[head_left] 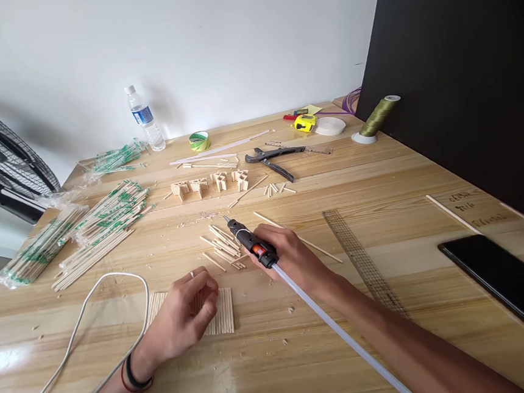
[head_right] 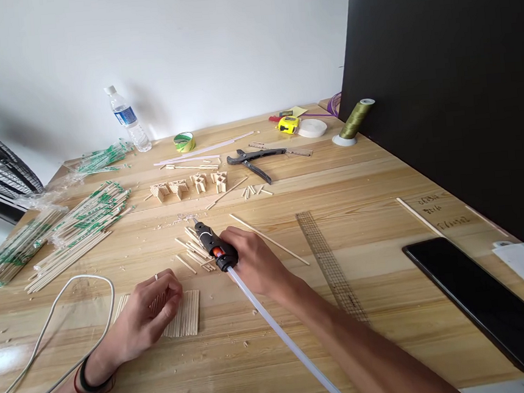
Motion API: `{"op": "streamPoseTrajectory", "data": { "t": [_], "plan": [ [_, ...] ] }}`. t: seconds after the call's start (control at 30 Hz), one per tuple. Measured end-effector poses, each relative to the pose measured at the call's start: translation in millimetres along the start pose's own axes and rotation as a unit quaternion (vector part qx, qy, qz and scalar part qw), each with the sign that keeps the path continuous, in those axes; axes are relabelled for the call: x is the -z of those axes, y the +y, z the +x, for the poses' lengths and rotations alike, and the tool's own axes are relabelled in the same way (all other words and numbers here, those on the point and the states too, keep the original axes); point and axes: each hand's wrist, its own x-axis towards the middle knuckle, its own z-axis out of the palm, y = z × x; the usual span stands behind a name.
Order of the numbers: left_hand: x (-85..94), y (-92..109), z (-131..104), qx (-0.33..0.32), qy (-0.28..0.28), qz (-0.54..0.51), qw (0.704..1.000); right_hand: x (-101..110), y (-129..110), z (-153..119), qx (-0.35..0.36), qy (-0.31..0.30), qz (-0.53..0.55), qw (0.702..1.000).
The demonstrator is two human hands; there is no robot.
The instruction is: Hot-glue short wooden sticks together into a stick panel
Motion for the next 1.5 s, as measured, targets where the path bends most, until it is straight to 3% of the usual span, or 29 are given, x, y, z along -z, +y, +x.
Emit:
{"op": "streamPoseTrajectory", "data": {
  "t": [1.5],
  "plan": [
    [-1.3, -0.6, -0.3, -0.012, 0.007, -0.005, 1.0, -1.0, 1.0, -0.3, 0.0, -0.002, 0.004, 1.0]
  ]
}}
